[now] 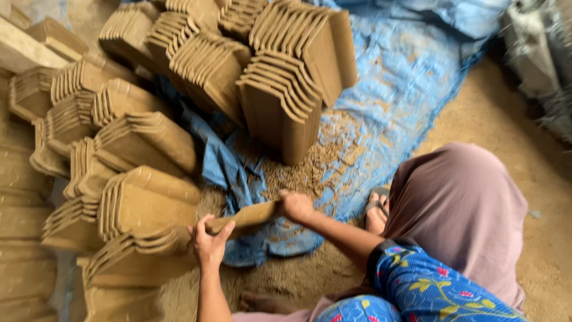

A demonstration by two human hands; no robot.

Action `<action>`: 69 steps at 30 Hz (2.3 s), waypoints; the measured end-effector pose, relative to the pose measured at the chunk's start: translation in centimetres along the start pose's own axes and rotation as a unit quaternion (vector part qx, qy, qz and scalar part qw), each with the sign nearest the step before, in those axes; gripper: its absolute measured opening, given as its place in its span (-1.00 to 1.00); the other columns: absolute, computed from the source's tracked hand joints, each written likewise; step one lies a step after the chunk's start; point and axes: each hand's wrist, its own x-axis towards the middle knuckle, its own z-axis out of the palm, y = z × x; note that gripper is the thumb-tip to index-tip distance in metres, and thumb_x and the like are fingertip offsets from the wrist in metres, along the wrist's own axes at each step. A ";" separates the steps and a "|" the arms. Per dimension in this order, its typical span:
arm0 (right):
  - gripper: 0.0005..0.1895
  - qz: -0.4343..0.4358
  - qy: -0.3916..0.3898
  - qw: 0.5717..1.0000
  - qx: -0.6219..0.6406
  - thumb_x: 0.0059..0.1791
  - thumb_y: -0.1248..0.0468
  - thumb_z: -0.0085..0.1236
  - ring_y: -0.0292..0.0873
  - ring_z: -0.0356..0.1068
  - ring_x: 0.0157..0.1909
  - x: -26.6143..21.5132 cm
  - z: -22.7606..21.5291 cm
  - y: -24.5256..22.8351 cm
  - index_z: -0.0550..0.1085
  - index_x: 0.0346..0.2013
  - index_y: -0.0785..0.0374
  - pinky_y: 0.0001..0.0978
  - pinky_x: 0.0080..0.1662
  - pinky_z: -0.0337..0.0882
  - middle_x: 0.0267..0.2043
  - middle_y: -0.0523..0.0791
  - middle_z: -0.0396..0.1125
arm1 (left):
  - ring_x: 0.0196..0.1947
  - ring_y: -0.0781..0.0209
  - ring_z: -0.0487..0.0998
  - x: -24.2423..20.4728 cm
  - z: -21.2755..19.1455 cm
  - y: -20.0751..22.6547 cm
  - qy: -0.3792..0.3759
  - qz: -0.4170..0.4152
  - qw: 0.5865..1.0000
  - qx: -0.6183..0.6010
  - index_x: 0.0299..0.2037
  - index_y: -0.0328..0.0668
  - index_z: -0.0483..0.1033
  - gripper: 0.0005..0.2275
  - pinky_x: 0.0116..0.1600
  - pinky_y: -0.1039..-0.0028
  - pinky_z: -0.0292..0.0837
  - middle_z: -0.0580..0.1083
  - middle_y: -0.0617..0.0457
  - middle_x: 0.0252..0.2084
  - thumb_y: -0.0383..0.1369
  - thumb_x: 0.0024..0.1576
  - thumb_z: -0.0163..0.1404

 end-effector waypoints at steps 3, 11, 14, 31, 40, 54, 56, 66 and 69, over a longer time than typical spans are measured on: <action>-0.80 -0.023 -0.057 0.994 -0.088 0.11 0.21 -0.32 -0.22 0.21 -0.38 -2.5 -2.6 -3.1 0.31 -0.08 0.05 -0.47 -0.41 0.31 -0.39 -0.18 0.25 | -0.02 -0.01 0.39 -0.3 0.0 0.6 0.005 0.000 1.000 0.023 -0.14 0.25 0.46 -0.49 0.07 0.18 0.24 0.31 0.00 -0.02 0.04 -0.35 0.20; -0.75 0.047 -0.091 0.986 -0.129 0.11 0.13 -0.23 -0.36 0.17 -0.54 1.8 3.7 6.1 0.30 -0.08 0.22 -0.57 -0.56 0.26 -0.46 -0.21 0.22 | 0.45 -0.21 -0.07 -0.8 1.8 -0.3 -0.004 0.136 0.990 0.030 -0.08 0.10 0.39 -0.40 0.09 -0.17 0.23 0.40 0.13 0.14 0.11 -0.33 0.16; -0.75 0.165 -0.087 0.977 0.105 0.11 0.12 -0.26 -0.36 0.14 -0.56 1.8 4.5 7.9 0.32 -0.22 0.22 -0.60 -0.58 0.24 -0.43 -0.19 0.21 | 0.26 -0.08 0.15 -1.5 2.4 1.4 0.048 0.270 0.962 0.008 -0.12 -0.07 0.41 -0.40 0.27 -0.14 0.04 0.40 0.05 0.05 0.10 -0.29 0.15; -0.82 0.288 -0.175 0.875 0.347 0.00 0.34 0.07 -0.35 0.09 -0.80 -1.7 9.1 7.3 0.46 -0.49 0.32 -0.57 -0.80 0.16 -0.63 -0.16 0.24 | -0.25 0.05 0.51 -1.0 5.5 -2.0 0.107 -0.439 0.774 -0.445 -0.17 -0.12 0.33 -0.75 -0.15 0.22 0.52 0.43 -0.03 -0.23 -0.14 0.16 -0.03; -0.70 0.348 -0.099 0.875 0.322 0.09 0.16 -0.17 -0.34 0.20 -0.65 -0.9 10.6 8.4 0.37 -0.26 0.37 -0.59 -0.59 0.40 -0.45 -0.13 0.28 | -0.33 -0.09 0.48 -3.1 5.9 0.0 0.075 -0.391 0.797 -0.454 -0.38 -0.33 0.42 -0.69 -0.39 0.09 0.44 0.44 -0.11 -0.29 -0.76 -0.34 -0.09; -0.75 0.059 0.137 0.937 0.316 0.08 0.17 -0.38 -0.37 0.05 -0.56 -0.3 -0.4 5.5 0.27 -0.39 0.15 -0.59 -0.50 0.14 -0.51 -0.22 0.18 | -0.49 0.11 0.35 -3.5 8.8 0.4 -0.123 -0.089 0.914 -0.377 -0.55 -0.36 0.46 -0.75 -0.47 0.38 0.23 0.45 0.04 -0.46 -0.55 -0.50 -0.03; -0.76 0.014 0.131 0.964 0.231 0.09 0.17 -0.35 -0.33 0.15 -0.55 -3.3 -3.5 1.7 0.30 -0.35 0.14 -0.52 -0.50 0.24 -0.50 -0.20 0.25 | -0.41 0.12 0.34 -3.7 8.3 0.7 -0.133 -0.113 0.921 -0.348 -0.43 -0.33 0.35 -0.69 -0.38 0.34 0.23 0.39 0.00 -0.40 -0.54 -0.47 -0.03; -0.77 -0.220 0.057 0.966 -0.121 0.04 0.32 -0.49 -0.09 0.36 -0.50 -11.9 -5.8 -5.4 0.22 -0.13 0.17 -0.30 -0.39 0.42 -0.37 0.05 0.31 | -0.30 0.12 0.55 -7.2 3.7 6.0 -0.193 -0.015 0.969 -0.150 -0.38 -0.19 0.62 -0.70 -0.20 0.40 0.38 0.53 -0.01 -0.44 -0.35 -0.37 0.08; -0.77 -0.177 0.039 0.966 -0.184 0.07 0.34 -0.50 -0.12 0.32 -0.48 -10.6 -4.9 -3.7 0.16 -0.04 0.15 -0.37 -0.41 0.41 -0.32 0.04 0.30 | -0.38 0.26 0.49 -5.7 5.9 2.5 -0.192 -0.005 0.965 -0.180 -0.43 -0.13 0.61 -0.73 -0.26 0.46 0.36 0.51 0.08 -0.49 -0.34 -0.39 0.10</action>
